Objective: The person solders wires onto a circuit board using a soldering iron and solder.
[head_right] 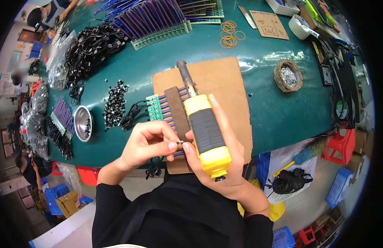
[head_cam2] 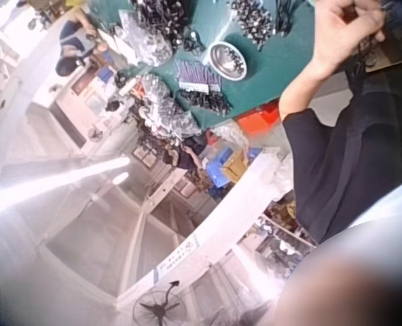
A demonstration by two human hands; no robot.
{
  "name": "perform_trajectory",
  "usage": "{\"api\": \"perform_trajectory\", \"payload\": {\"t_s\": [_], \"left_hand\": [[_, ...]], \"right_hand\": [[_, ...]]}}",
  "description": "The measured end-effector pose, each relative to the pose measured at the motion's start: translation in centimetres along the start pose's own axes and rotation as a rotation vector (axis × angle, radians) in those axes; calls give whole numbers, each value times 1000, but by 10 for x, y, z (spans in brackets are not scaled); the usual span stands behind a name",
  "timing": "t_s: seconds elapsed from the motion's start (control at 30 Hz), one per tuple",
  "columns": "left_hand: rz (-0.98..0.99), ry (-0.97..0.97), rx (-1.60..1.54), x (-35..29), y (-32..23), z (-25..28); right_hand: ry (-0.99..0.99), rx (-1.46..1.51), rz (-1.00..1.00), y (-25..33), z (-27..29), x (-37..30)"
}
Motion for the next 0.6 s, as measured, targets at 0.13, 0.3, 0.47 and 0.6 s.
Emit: {"api": "perform_trajectory", "payload": {"t_s": [0.13, 0.3, 0.47, 0.6], "left_hand": [[-43, -7, 61, 1, 3, -4], [-47, -14, -42, -5, 6, -10], [-68, -100, -31, -10, 6, -4], [-218, -162, 173, -12, 4, 1]], "right_hand": [[69, -137, 97, 8, -3, 1], [64, -169, 84, 10, -7, -3], [82, -228, 102, 11, -11, -5], [95, -314, 172, 15, -14, -4]]}}
Point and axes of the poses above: each hand's wrist, its own x-axis towards the middle knuckle, its own z-axis out of the back of the hand, y = z × x, the point moved 10 cm from there along x, towards the middle knuckle, and after that the axes turned 12 degrees about z, right-handed, at the moved point
